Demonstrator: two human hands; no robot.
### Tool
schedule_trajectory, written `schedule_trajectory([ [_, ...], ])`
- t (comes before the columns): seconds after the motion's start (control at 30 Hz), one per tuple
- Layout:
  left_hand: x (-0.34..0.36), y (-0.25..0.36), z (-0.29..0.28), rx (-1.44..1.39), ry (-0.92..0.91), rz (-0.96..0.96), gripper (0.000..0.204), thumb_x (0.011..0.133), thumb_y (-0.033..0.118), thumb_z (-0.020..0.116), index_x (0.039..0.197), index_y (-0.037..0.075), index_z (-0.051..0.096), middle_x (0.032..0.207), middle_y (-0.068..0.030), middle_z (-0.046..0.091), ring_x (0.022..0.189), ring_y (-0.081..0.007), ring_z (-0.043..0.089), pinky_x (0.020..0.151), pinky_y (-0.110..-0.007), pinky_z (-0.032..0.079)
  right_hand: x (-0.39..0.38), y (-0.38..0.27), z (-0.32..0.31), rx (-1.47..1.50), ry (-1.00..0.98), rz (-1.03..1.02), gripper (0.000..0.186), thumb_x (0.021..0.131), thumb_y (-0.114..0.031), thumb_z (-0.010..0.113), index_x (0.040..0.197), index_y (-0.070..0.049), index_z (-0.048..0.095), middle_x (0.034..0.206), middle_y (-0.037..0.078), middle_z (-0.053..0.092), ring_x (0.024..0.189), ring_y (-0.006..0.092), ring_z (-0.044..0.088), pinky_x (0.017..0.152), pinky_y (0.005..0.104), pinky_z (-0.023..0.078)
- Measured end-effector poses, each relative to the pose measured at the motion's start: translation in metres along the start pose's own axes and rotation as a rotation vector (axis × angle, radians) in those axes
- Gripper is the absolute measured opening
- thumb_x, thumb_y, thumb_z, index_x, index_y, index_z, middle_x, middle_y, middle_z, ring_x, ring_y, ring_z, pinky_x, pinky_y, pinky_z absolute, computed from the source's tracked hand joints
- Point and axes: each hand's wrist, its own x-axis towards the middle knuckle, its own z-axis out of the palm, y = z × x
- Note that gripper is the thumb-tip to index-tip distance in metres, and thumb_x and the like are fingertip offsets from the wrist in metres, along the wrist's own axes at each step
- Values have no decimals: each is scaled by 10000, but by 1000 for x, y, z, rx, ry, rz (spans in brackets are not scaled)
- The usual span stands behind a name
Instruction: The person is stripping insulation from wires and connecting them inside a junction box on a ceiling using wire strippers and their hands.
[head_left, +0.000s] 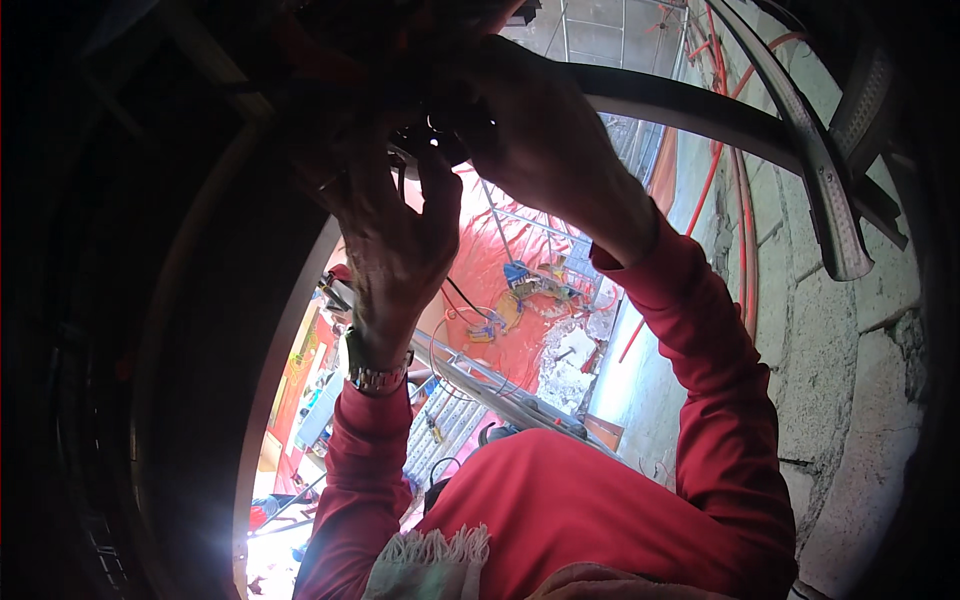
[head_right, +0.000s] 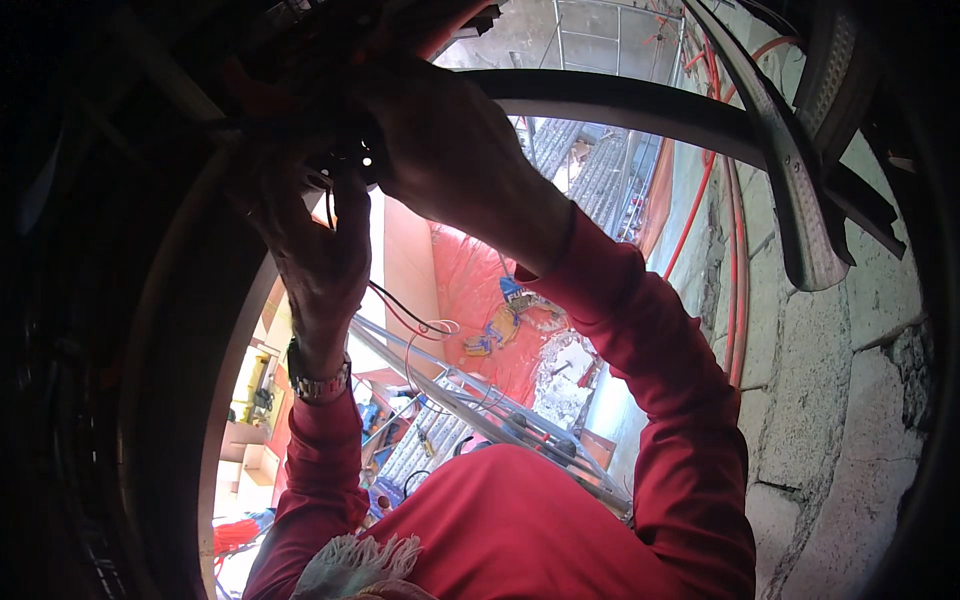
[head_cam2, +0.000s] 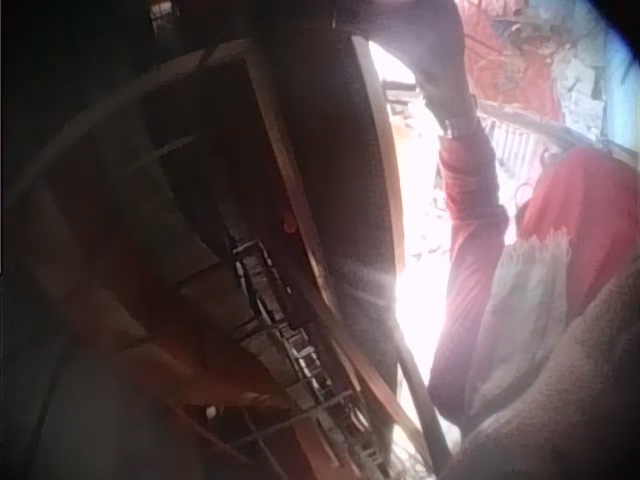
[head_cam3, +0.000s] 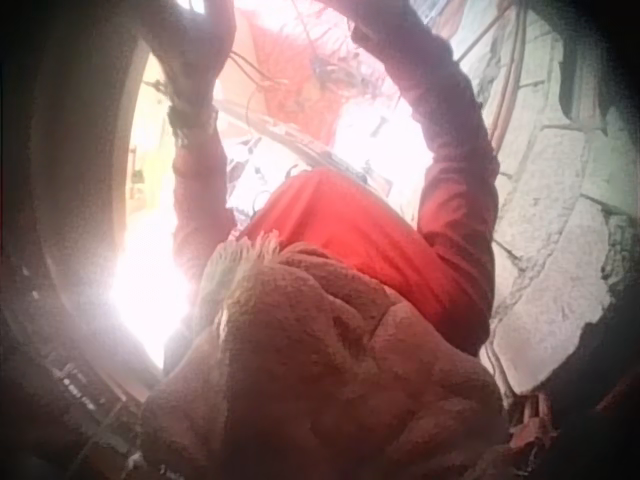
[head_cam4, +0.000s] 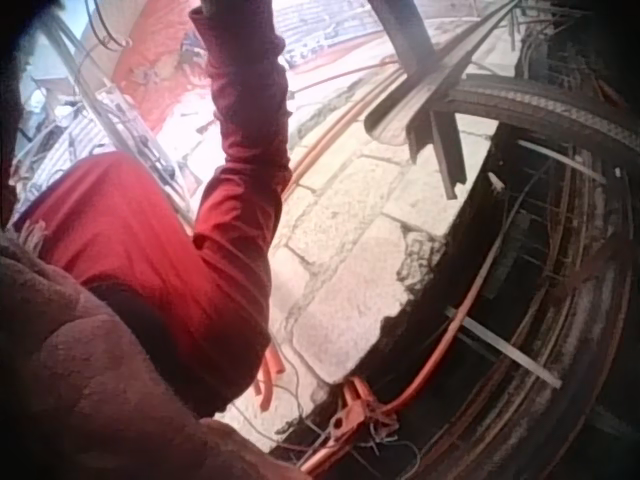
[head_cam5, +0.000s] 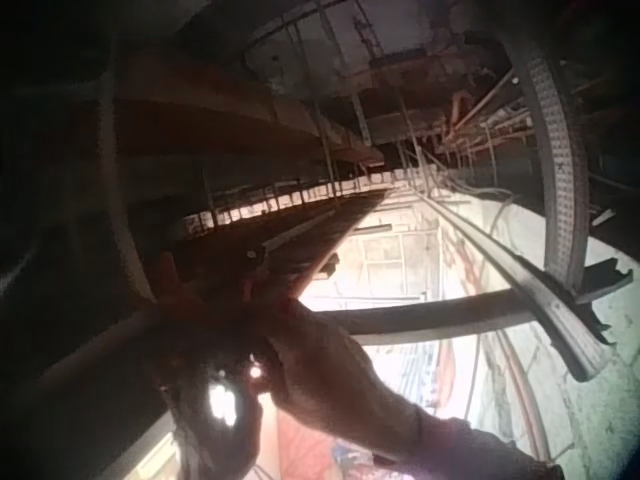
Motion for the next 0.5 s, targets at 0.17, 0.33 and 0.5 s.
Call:
schedule_trajectory([
  [0.17,-4,0,2,-65,-27,-132,392,880,56,707,1258,71,605,1174,-107,620,1103,-268,563,1002,-459,364,23,5,-6,114,-303,-195,393,898,-60,758,1276,-99,659,900,130,720,792,307,744,663,388,586],
  [0.33,0,-1,4,-71,86,-73,378,871,-19,706,1230,48,609,1156,-137,622,869,-254,630,807,-370,546,46,9,-14,165,-586,-74,407,927,-92,734,1324,-154,672,987,115,740,742,247,720,662,354,579],
  [0.5,-3,-12,-1,-80,102,-81,389,809,58,761,1169,85,616,1039,-45,648,868,-204,650,971,-438,417,24,18,-4,37,-461,-178,362,1002,-151,654,1362,-157,607,851,99,704,716,237,730,574,371,553],
])
